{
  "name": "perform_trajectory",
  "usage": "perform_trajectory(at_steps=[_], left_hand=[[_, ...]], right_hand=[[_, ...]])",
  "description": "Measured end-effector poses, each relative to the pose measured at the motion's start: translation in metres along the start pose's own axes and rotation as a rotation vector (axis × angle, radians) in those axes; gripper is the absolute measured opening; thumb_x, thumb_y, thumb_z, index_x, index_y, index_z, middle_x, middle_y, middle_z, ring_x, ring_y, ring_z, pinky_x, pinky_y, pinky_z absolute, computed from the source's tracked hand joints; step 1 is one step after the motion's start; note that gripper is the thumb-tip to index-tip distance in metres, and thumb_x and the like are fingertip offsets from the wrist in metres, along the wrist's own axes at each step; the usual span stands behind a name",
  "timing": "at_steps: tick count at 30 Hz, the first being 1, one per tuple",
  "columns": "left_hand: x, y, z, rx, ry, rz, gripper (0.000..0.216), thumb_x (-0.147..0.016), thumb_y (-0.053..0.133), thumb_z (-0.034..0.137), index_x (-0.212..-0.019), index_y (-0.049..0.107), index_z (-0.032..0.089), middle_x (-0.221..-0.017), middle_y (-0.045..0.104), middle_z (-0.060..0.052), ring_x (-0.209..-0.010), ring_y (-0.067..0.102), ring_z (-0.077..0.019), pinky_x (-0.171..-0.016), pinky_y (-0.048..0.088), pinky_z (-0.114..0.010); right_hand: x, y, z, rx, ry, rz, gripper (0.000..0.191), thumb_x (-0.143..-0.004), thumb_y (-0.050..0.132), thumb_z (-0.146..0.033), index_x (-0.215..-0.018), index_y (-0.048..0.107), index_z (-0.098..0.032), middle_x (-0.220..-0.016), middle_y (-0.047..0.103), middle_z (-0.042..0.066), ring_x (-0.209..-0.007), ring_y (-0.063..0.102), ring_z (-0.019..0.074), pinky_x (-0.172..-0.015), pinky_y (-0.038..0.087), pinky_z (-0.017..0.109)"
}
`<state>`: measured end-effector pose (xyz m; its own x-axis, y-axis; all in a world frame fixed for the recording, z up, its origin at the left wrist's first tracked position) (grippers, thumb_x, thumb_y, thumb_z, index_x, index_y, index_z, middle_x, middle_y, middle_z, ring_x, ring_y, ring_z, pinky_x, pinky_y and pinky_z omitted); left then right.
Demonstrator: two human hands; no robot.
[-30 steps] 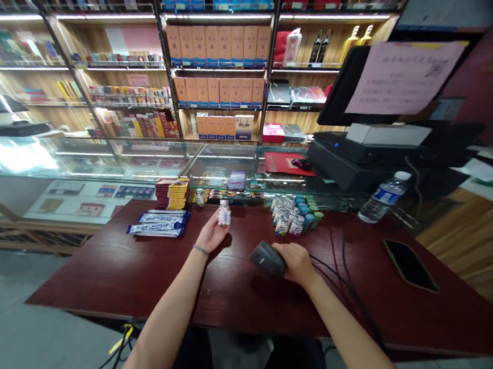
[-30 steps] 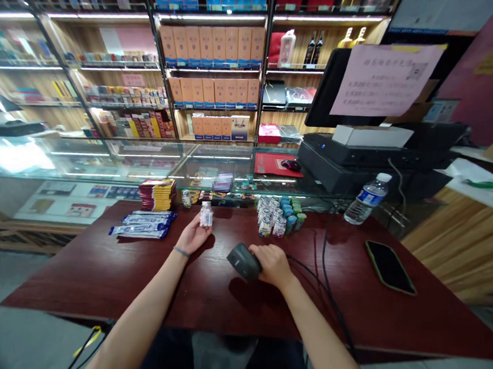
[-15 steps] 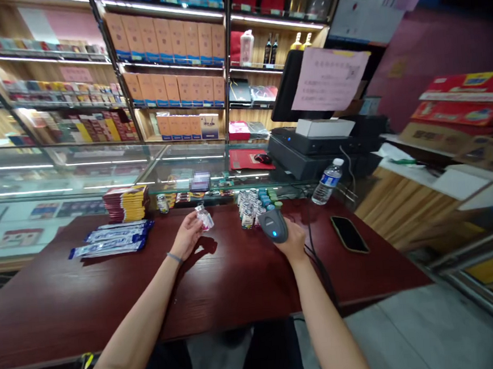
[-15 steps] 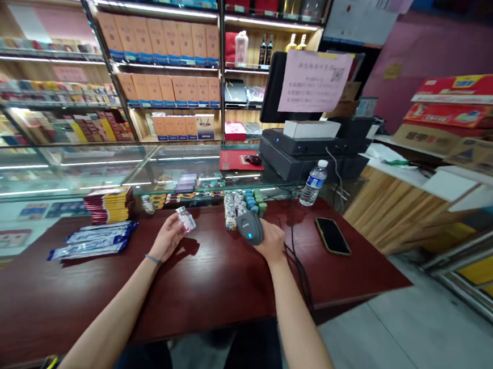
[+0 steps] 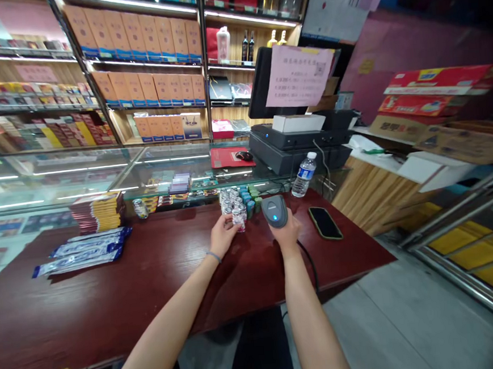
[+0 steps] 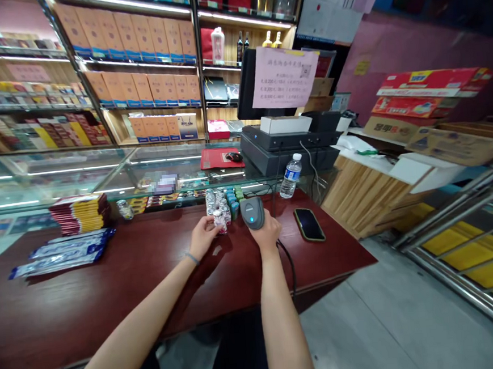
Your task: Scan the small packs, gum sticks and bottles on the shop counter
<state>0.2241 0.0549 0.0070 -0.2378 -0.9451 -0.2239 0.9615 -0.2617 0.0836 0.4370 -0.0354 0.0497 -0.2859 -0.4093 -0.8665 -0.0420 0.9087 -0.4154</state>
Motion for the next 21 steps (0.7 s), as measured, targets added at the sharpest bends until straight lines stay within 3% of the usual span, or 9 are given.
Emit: perform_trajectory(at_steps=[5,12,21], left_hand=[[-0.001,0.02,-0.019,-0.048,0.004,0.044,0.034,-0.073,0.075,0.021,-0.104,0.061,0.018,-0.104,0.073,-0.008,-0.1,0.07,-0.0216,-0.096,0.053,-0.04],[0.002,0.022,-0.018,-0.221,0.054,0.021,0.03,-0.075,0.071,0.015,-0.104,0.063,0.02,-0.105,0.073,-0.006,-0.098,0.07,-0.0202,-0.094,0.053,-0.036],[0.008,0.022,-0.016,-0.203,0.031,0.04,0.037,-0.075,0.074,0.014,-0.109,0.062,0.021,-0.109,0.073,-0.006,-0.104,0.069,-0.0193,-0.099,0.053,-0.037]], right_hand=[[0.002,0.001,0.008,0.013,0.081,-0.009,0.042,-0.076,0.064,-0.048,-0.101,0.062,-0.014,-0.066,0.068,0.007,-0.059,0.065,0.0248,-0.058,0.048,0.031],[0.004,0.002,0.009,0.025,0.096,0.014,0.042,-0.074,0.064,-0.047,-0.099,0.064,-0.014,-0.065,0.068,0.008,-0.058,0.066,0.0257,-0.057,0.047,0.031],[0.004,0.002,0.013,0.058,0.131,-0.029,0.042,-0.072,0.064,-0.046,-0.101,0.062,-0.015,-0.067,0.068,0.008,-0.062,0.066,0.0256,-0.059,0.048,0.031]])
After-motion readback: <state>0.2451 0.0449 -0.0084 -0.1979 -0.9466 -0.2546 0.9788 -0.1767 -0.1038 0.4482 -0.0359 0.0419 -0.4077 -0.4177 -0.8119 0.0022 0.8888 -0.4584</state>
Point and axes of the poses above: each hand's wrist, its own x-axis away from the middle knuckle, its own y-axis out of the palm, z = x × y, the point moved 4 cm from there along -x, towards the middle knuckle
